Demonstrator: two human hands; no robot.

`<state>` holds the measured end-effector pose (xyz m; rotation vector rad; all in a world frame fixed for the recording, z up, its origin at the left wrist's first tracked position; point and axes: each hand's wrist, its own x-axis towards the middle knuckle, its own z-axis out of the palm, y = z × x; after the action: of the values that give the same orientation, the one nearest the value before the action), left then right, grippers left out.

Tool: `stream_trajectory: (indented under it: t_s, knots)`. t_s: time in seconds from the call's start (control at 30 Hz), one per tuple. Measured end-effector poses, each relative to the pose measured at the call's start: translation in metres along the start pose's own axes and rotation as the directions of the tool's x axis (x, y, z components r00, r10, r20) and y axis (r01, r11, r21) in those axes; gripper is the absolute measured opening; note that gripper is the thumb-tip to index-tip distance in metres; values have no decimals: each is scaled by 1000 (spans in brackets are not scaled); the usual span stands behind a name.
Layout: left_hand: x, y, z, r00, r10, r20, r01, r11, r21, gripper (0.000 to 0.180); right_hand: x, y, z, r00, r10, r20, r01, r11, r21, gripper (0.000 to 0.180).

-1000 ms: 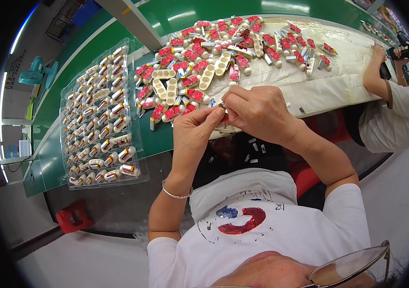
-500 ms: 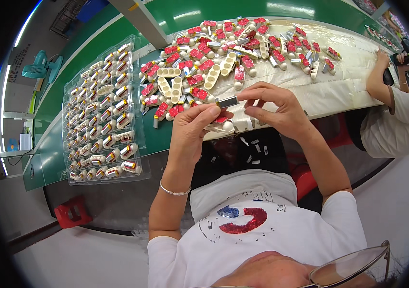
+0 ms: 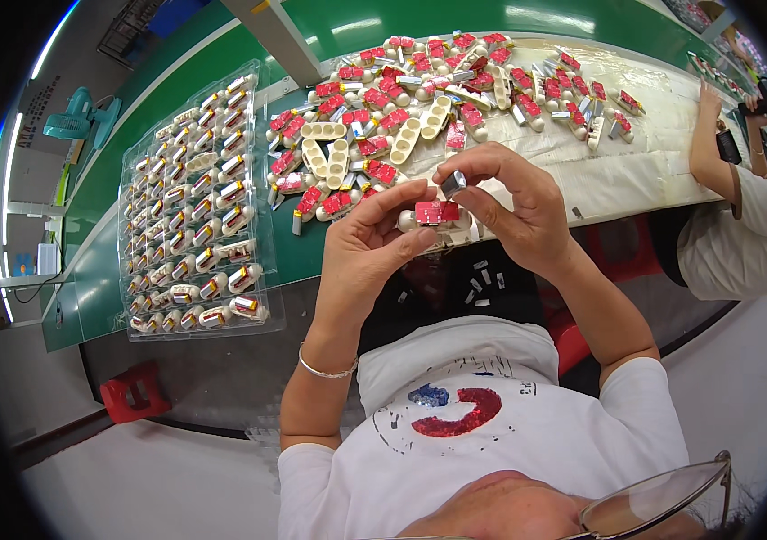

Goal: The person repeatedly picks small cylindrical items from a pile on a green table, wraps them with a small foil strip, and places them into a clear plastic tray. The person also moves a full tray aside and brings a new empty tray into view to continue filling it.

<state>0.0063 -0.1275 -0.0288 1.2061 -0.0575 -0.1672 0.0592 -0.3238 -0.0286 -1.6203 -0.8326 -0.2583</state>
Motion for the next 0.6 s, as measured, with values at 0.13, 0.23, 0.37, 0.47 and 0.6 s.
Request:
stream_trajectory:
  t_s: [0.13, 0.23, 0.37, 0.47, 0.6]
  knots:
    - [1, -4, 0, 995, 64, -76, -52, 988, 145, 39, 4, -9, -1, 995, -82, 57, 90, 984, -154, 24]
    - [-3, -3, 2, 992, 80, -95, -65, 986, 151, 35, 7, -13, -2, 990, -103, 95, 125, 955, -268, 28]
    - [-5, -4, 6, 979, 156, -129, -135, 978, 162, 33, 5, -15, 2, 987, -106, 118, 141, 923, -357, 32]
    - [-6, -2, 10, 968, 205, -148, -169, 959, 226, 32, 4, -15, 3, 980, -146, 134, 188, 897, -400, 34]
    - [-9, 0, 11, 967, 212, -139, -177, 957, 229, 30, 4, -14, 2, 967, -201, 155, 250, 861, -444, 35]
